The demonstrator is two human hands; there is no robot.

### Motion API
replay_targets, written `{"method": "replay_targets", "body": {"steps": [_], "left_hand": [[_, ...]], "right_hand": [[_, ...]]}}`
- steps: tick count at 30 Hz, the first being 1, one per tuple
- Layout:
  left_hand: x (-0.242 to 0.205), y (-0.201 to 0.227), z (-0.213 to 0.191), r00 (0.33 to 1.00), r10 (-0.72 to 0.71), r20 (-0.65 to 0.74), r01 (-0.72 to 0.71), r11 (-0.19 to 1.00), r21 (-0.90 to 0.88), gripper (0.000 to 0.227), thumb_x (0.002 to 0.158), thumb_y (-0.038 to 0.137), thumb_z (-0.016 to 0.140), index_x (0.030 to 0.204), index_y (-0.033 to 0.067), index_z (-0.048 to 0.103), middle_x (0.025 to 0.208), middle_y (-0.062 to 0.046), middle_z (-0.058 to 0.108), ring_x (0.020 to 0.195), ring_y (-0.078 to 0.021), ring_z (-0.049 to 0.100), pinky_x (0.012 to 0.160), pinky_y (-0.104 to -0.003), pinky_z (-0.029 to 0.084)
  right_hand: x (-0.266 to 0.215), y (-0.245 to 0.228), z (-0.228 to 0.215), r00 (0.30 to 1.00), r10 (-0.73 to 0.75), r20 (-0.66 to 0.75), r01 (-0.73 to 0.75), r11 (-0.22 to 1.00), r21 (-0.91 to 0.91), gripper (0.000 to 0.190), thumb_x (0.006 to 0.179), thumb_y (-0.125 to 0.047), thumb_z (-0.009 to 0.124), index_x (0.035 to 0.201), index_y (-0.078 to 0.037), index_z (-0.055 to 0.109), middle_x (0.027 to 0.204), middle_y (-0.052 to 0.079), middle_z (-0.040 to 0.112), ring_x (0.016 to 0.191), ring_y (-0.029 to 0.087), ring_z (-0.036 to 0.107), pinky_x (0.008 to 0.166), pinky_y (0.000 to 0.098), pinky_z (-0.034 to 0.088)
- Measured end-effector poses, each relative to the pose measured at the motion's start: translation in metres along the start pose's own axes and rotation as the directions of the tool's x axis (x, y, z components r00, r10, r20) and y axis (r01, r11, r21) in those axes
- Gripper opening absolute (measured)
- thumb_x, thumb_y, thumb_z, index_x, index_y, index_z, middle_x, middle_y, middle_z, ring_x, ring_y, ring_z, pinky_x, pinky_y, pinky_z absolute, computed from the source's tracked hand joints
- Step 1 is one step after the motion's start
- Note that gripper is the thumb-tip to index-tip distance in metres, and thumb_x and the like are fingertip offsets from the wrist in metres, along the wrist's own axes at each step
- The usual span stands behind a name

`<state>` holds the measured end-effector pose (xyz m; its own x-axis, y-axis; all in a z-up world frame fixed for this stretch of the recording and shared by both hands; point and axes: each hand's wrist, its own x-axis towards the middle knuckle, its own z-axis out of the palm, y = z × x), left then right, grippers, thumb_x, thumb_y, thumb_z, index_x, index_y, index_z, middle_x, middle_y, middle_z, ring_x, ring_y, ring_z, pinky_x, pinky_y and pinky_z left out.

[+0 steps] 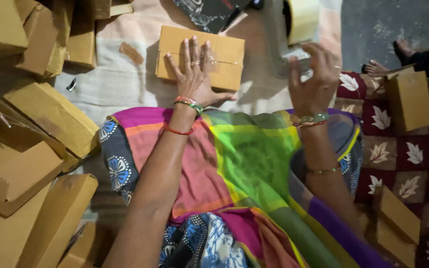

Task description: The person opens a smartwatch retail box, places it inside a brown cardboard shipping box, and seals the box with clear packing tape. This process is repeated for multiple smartwatch units.

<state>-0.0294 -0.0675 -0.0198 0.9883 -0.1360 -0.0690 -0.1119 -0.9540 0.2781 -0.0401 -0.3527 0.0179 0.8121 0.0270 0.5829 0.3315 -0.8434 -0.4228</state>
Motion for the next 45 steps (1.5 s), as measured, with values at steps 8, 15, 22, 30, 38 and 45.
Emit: {"method": "replay_targets", "body": {"steps": [8, 15, 22, 30, 38, 45], "left_hand": [[0.007, -0.002, 0.015, 0.996, 0.026, -0.088, -0.014, 0.991, 0.131, 0.157, 0.049, 0.070, 0.090, 0.167, 0.0085, 0.005, 0.171, -0.024, -0.001, 0.158, -0.0407, -0.003, 0.116, -0.080, -0.004], [0.008, -0.010, 0.034, 0.985, 0.054, -0.167, -0.027, 0.987, 0.160, 0.150, 0.053, 0.048, 0.098, 0.166, 0.0103, 0.007, 0.171, -0.021, 0.001, 0.158, -0.0410, 0.000, 0.117, -0.080, -0.002], [0.011, -0.012, 0.038, 0.985, 0.051, -0.165, -0.024, 0.986, 0.164, 0.152, 0.052, 0.045, 0.099, 0.166, 0.0099, 0.006, 0.171, -0.022, 0.001, 0.158, -0.0405, 0.000, 0.117, -0.080, -0.001], [0.013, -0.013, 0.043, 0.984, 0.045, -0.174, -0.015, 0.986, 0.168, 0.152, 0.051, 0.044, 0.099, 0.166, 0.0102, 0.005, 0.171, -0.021, 0.001, 0.158, -0.0406, 0.000, 0.117, -0.080, 0.000], [0.013, -0.014, 0.042, 0.985, 0.051, -0.167, -0.024, 0.987, 0.159, 0.154, 0.049, 0.047, 0.099, 0.167, 0.0109, 0.006, 0.171, -0.022, 0.002, 0.158, -0.0406, 0.003, 0.116, -0.080, -0.001], [0.012, -0.013, 0.036, 0.983, 0.051, -0.175, -0.025, 0.988, 0.151, 0.154, 0.050, 0.049, 0.098, 0.167, 0.0114, 0.006, 0.172, -0.021, 0.003, 0.159, -0.0399, 0.002, 0.116, -0.080, -0.002]], "right_hand": [[0.008, 0.069, 0.016, 0.975, 0.211, 0.075, -0.221, 0.961, 0.164, 0.048, 0.103, -0.034, 0.080, 0.126, 0.003, 0.061, 0.127, 0.019, 0.060, 0.115, 0.032, 0.063, 0.097, 0.0425, 0.056], [0.021, 0.079, 0.036, 0.962, 0.252, 0.102, -0.264, 0.956, 0.128, 0.037, 0.100, -0.031, 0.083, 0.105, 0.002, 0.067, 0.120, 0.020, 0.061, 0.099, 0.026, 0.066, 0.085, 0.0399, 0.056], [0.033, 0.077, 0.043, 0.886, 0.427, 0.178, -0.460, 0.772, 0.439, 0.030, 0.101, -0.023, 0.077, 0.083, -0.005, 0.060, 0.128, 0.022, 0.066, 0.114, 0.023, 0.069, 0.078, 0.0336, 0.066], [0.011, 0.046, 0.001, 0.852, 0.512, 0.109, -0.244, 0.205, 0.948, 0.011, 0.082, 0.001, 0.066, 0.072, -0.002, 0.065, 0.119, 0.014, 0.070, 0.101, 0.014, 0.069, 0.076, 0.0342, 0.067], [-0.010, 0.049, -0.032, 0.736, 0.505, 0.450, -0.641, 0.306, 0.704, 0.012, 0.095, -0.005, 0.076, 0.089, 0.000, 0.067, 0.076, 0.010, 0.070, 0.065, 0.015, 0.071, 0.060, 0.0289, 0.062], [-0.016, 0.079, -0.014, 0.708, 0.611, 0.354, -0.705, 0.630, 0.324, 0.019, 0.088, -0.008, 0.082, 0.090, 0.004, 0.068, 0.082, 0.016, 0.076, 0.068, 0.016, 0.075, 0.057, 0.0288, 0.063]]}}
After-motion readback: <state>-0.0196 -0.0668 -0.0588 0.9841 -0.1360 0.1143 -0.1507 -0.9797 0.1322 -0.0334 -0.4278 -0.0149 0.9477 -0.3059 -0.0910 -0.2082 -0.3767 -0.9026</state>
